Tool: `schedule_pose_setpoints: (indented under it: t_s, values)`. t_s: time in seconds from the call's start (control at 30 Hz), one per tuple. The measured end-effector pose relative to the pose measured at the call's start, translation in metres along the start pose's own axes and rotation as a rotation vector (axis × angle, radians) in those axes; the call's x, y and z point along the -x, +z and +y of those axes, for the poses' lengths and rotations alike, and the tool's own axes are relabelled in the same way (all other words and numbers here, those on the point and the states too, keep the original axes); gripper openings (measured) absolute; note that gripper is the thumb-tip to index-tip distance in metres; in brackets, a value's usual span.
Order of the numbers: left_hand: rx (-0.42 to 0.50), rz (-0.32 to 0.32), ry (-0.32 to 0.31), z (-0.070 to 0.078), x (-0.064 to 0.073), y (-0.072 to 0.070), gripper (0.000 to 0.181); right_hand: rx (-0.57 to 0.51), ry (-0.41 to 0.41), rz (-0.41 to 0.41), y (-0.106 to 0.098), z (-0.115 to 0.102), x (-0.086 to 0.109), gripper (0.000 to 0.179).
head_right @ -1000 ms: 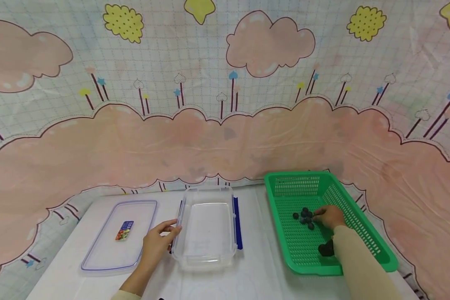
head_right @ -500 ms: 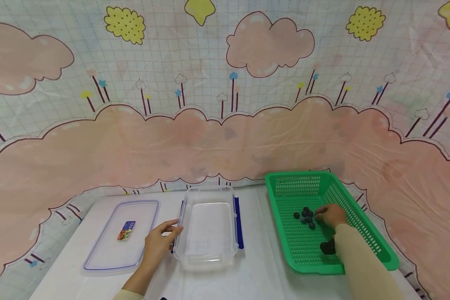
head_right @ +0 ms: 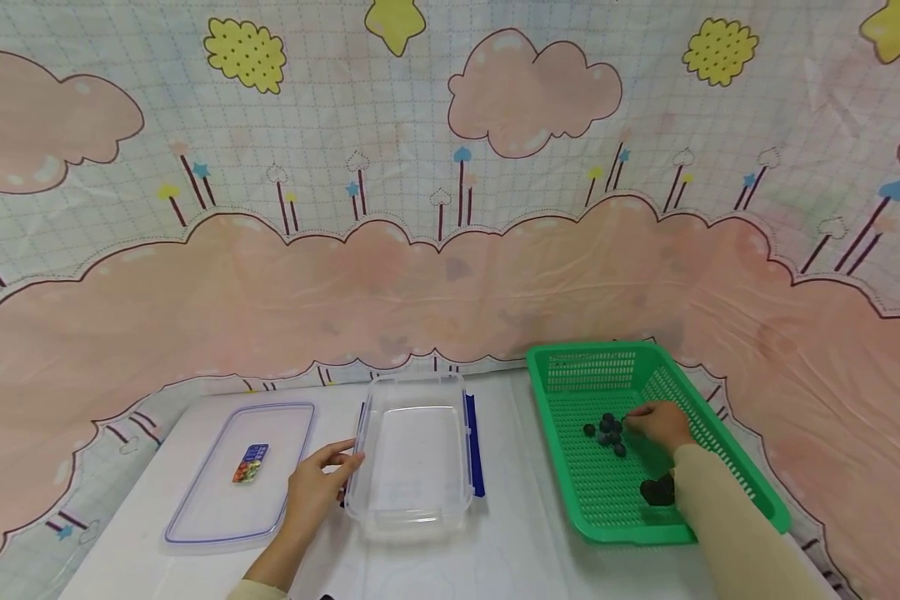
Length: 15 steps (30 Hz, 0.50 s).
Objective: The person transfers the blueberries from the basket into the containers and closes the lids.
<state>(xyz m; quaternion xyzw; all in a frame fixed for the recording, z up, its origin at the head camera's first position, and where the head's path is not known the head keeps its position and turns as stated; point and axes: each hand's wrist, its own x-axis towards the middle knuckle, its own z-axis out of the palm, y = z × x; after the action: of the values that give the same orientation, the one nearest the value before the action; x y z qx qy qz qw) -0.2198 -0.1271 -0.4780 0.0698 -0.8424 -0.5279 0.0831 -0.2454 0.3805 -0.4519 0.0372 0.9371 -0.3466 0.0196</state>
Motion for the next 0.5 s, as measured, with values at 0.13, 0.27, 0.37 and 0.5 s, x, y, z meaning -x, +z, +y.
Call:
schedule_pose_setpoints:
  t_s: [0.13,0.27,0.37,0.5]
  values:
    - [-0.002,0.001,0.005,-0.001,0.000,-0.001,0.038,-0.032,-0.006,-0.016,0.000,-0.008,0.002,0.039]
    - [-0.001,-0.002,0.005,-0.002,0.000,-0.001,0.037,-0.068,-0.010,-0.024,0.001,-0.014,0.003,0.041]
    - [0.005,-0.005,0.001,-0.001,0.001,0.000,0.036,-0.104,-0.015,-0.019,0.002,-0.018,0.006,0.041]
    - [0.006,-0.015,-0.012,0.000,0.002,-0.002,0.037,-0.153,-0.030,-0.033,0.006,-0.024,0.010,0.043]
